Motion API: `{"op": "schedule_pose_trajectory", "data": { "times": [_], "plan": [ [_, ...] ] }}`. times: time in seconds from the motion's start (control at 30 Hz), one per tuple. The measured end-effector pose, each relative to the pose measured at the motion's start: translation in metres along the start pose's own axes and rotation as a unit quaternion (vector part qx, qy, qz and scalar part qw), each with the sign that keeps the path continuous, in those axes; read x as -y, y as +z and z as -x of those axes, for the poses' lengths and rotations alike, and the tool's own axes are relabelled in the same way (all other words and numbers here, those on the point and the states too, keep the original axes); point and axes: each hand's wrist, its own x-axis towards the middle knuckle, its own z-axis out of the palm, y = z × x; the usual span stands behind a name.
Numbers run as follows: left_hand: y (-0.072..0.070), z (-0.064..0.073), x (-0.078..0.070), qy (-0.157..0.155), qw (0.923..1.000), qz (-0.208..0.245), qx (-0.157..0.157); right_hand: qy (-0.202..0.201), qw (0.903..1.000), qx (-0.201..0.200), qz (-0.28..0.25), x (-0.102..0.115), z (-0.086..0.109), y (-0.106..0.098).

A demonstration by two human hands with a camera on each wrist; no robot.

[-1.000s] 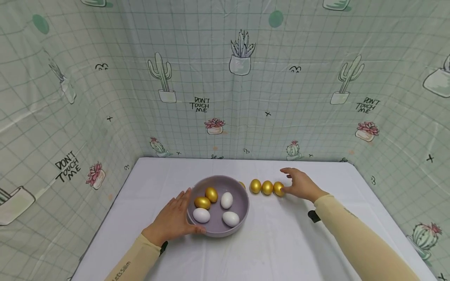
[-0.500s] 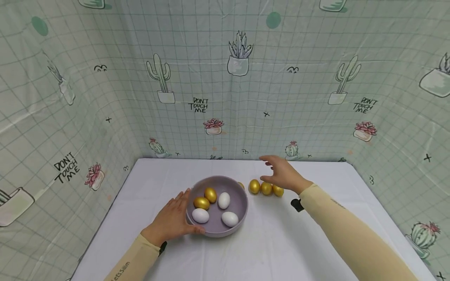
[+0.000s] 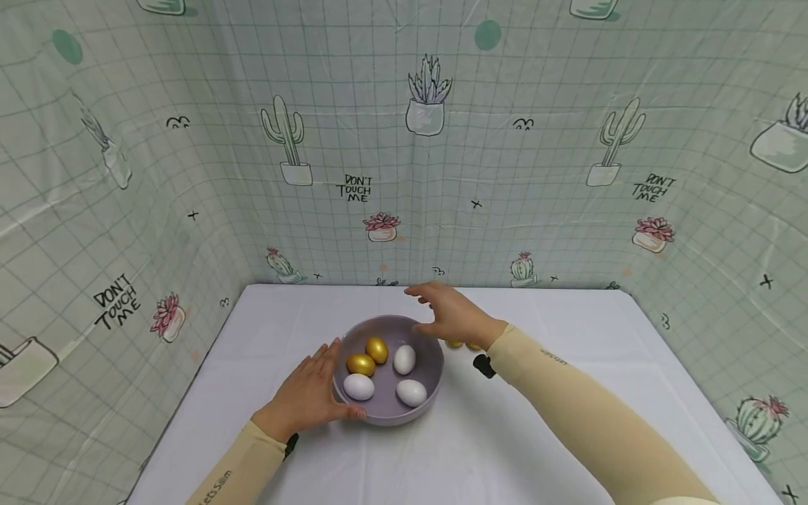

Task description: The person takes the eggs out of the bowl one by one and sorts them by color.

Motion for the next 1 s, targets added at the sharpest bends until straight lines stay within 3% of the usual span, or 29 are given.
{"op": "schedule_pose_trajectory", "data": {
  "times": [0.5,1.0],
  "plan": [
    [-0.002,0.0,-0.001,0.004,1.0,0.005,-0.003,-0.035,0.9966,0.068,0.031,0.026,-0.024,0.039],
    [0.0,0.001,0.001,0.011,0.9999,0.005,-0.01,0.009,0.9922,0.116,0.044,0.03,-0.026,0.064]
  ]
}}
